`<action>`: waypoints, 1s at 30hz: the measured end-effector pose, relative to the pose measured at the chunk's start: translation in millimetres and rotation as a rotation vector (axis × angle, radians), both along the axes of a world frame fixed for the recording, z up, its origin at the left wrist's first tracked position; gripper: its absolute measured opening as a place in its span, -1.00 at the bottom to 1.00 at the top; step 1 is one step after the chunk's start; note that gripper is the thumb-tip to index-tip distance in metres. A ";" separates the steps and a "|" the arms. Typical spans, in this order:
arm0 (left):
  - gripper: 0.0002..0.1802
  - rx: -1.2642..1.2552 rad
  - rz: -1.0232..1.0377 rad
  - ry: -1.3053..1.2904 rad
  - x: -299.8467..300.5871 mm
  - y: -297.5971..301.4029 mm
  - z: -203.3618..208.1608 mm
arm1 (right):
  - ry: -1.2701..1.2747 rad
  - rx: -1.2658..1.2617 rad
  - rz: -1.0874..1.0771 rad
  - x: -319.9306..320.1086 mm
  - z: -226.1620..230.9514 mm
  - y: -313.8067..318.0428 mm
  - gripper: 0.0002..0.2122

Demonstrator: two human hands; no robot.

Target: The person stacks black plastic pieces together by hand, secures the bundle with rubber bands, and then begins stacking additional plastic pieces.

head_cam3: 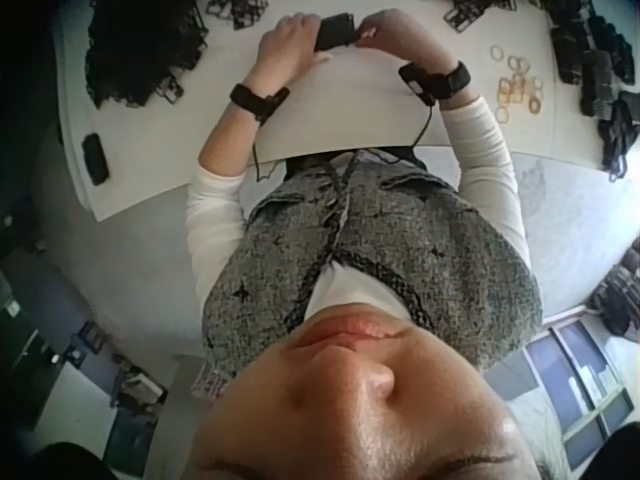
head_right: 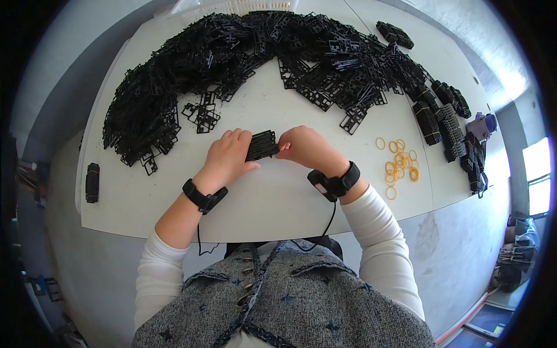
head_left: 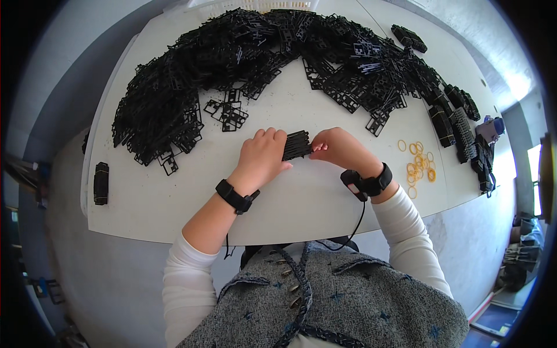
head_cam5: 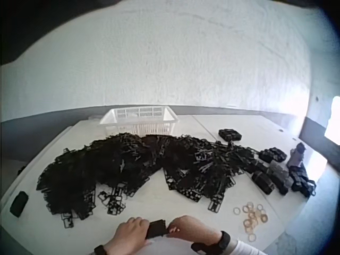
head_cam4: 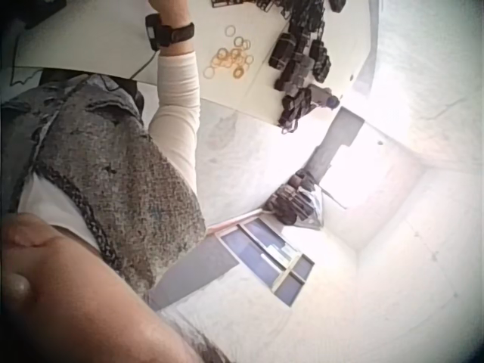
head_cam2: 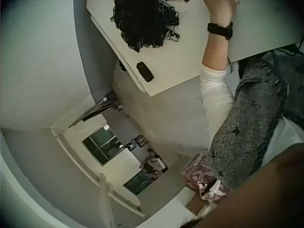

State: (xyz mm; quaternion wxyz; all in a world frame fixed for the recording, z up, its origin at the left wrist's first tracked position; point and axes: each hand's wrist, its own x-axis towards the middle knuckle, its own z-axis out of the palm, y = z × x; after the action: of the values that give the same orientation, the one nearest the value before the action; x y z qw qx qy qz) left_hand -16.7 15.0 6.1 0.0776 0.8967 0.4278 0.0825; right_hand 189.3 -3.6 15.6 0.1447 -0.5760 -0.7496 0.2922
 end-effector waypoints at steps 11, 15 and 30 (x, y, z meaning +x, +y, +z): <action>-0.46 0.047 -0.030 0.009 -1.0 2.4 -1.0 | -0.260 0.225 0.073 -6.6 -6.6 0.2 -0.86; -0.45 0.063 -0.041 -0.012 -2.3 4.3 -3.4 | -0.050 0.375 -0.004 -8.6 9.0 -3.7 -0.75; -0.45 -0.084 0.004 -0.169 -34.1 4.1 2.2 | -0.166 0.384 0.211 -30.5 -9.5 10.7 -0.73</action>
State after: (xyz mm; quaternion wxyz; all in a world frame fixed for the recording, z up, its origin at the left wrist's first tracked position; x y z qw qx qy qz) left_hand -50.8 19.1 8.3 0.1509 0.8817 0.4246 0.1400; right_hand 158.8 7.1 6.1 0.1580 -0.4784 -0.8569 0.1093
